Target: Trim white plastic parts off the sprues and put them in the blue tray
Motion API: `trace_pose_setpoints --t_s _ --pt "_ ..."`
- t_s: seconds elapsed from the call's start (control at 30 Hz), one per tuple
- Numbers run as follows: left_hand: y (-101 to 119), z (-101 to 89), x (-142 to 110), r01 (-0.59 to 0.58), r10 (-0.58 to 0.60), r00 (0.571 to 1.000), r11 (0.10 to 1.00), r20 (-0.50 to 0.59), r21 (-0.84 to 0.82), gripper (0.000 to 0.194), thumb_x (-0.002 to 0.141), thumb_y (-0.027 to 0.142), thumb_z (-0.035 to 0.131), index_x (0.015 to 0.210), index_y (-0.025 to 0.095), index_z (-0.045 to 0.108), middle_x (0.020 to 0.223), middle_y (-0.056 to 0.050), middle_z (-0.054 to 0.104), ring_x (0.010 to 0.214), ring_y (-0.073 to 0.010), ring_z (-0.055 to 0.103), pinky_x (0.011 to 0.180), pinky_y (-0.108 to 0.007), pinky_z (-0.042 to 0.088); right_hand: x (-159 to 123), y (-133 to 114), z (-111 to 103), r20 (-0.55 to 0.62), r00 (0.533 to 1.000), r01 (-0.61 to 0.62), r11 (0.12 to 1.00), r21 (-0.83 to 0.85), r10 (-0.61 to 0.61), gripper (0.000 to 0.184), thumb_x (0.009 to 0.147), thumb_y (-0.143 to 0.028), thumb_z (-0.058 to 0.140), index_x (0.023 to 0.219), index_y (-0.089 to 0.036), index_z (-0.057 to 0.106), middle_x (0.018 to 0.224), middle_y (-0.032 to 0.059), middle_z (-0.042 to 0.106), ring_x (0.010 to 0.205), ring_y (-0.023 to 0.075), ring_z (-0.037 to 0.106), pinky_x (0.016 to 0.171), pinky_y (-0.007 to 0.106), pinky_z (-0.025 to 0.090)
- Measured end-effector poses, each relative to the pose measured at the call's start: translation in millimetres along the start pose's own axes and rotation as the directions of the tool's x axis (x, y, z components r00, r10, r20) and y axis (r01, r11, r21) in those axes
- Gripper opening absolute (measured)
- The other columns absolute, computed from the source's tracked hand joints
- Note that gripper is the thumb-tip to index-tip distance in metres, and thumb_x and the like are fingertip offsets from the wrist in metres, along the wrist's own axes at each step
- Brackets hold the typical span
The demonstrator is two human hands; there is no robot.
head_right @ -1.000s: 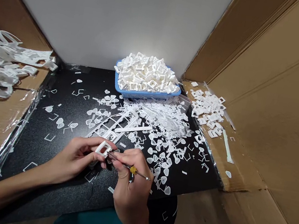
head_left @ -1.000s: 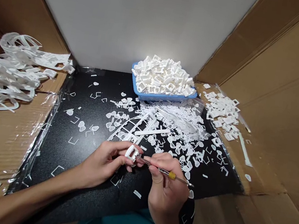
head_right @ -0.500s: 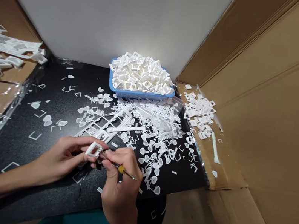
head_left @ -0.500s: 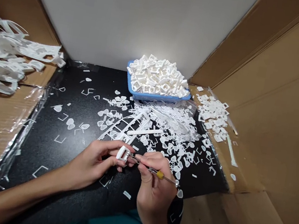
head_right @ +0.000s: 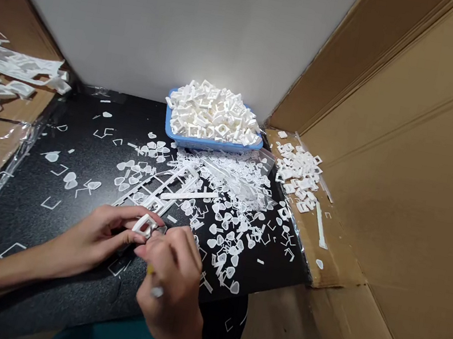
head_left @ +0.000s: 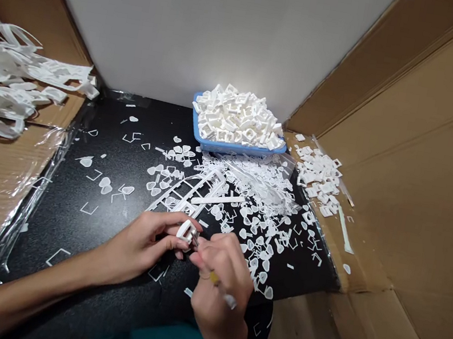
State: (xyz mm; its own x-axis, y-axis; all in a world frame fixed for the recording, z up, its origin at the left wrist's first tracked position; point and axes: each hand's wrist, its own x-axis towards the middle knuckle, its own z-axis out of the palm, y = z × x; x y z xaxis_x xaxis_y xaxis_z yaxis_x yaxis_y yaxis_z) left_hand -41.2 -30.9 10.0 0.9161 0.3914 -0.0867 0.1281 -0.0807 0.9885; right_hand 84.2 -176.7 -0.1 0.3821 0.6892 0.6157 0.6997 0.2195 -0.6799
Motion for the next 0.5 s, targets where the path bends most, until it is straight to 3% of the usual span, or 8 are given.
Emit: trace_pose_setpoints --t_s 0.1,0.3,0.5 --pt "-3 0.7 -1 -0.018 0.018 0.999 1.000 -0.037 -0.012 0.016 0.104 0.024 0.061 0.117 0.017 0.065 0.096 -0.005 0.074 0.087 -0.0183 0.073 0.077 -0.026 0.058 -5 0 6 -0.004 0.993 0.114 0.991 -0.075 -0.114 0.022 0.104 -0.003 0.051 0.095 -0.017 0.064 0.087 0.0054 0.059 0.087 0.0191 0.058 0.075 0.034 0.055" --pt "-4 -0.9 0 -0.016 0.016 0.999 1.000 -0.039 -0.004 0.020 0.108 0.036 0.060 0.113 0.017 0.065 0.101 -0.006 0.072 0.094 -0.0197 0.070 0.082 -0.028 0.056 -4 1 9 -0.078 0.988 0.126 0.985 -0.121 -0.136 0.021 0.099 0.001 0.057 0.102 -0.018 0.066 0.086 0.0054 0.062 0.084 0.0195 0.061 0.071 0.033 0.057" --pt "6 -1.9 1 -0.026 0.026 0.999 1.000 0.036 -0.005 0.036 0.103 0.039 0.070 0.134 0.022 0.066 0.128 -0.008 0.071 0.106 -0.0220 0.070 0.085 -0.030 0.056 5 -2 5 -0.102 0.986 0.124 0.991 -0.054 -0.129 0.036 0.091 0.011 0.059 0.104 -0.023 0.063 0.086 0.0027 0.062 0.084 0.0182 0.064 0.075 0.036 0.063"
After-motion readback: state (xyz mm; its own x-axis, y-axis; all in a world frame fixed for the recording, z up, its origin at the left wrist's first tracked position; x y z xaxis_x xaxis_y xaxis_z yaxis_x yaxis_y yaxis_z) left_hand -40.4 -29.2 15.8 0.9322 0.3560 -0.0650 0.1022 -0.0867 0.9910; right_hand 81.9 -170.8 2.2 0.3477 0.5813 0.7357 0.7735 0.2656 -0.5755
